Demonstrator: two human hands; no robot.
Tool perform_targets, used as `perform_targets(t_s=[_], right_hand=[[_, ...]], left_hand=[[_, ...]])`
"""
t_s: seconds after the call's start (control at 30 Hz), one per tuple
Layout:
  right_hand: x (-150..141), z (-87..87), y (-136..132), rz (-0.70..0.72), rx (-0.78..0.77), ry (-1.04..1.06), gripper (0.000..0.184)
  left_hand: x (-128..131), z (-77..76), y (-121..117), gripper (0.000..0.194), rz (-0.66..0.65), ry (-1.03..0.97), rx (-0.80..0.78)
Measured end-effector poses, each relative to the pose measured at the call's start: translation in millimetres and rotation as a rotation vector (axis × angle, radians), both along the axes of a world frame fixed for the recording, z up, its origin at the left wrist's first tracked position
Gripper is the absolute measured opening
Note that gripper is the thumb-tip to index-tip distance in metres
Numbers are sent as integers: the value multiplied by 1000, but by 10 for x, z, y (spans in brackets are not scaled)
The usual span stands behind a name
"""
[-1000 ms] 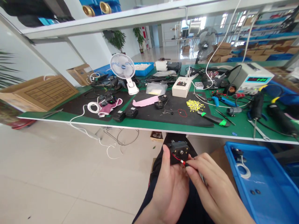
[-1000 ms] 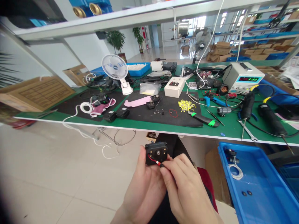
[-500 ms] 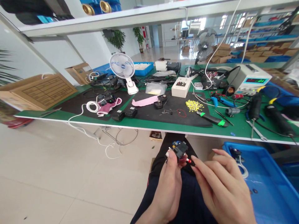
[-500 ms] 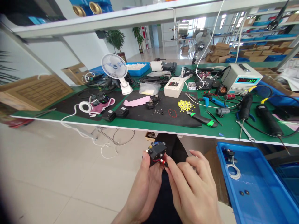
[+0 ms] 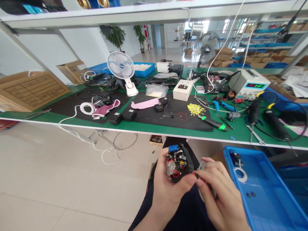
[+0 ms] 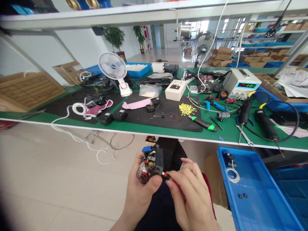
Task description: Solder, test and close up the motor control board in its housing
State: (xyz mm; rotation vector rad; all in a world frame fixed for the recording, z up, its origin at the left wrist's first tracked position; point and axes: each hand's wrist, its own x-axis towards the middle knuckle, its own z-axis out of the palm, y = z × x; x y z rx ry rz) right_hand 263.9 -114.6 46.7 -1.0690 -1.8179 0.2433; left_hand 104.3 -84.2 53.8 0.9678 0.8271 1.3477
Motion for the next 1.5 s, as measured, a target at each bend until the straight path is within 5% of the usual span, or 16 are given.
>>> perform_targets(t_s=[0.13,0.4,1.0,1.13,1.3,1.5], right_hand=[[6,-68,53,-113,178,-55,30],[-70,-180,20,-273,302,-12,35],[71,-152,16,188,-453,430,16],[69,-165,23,61,-263,348,6],[15,-138,56,-175,190,74,28],[-92,-207,34,-356,302,8,38]], left_hand=[[0,-8,-3,55,13,43,-8],[73,5,9,48,5,-10,-97],[28,17,47,66,-82,41,60],[15,58,43,61,-116,23,36],[10,75,41,59,-132,18,1],[34,27,37,62,-53,89,17]])
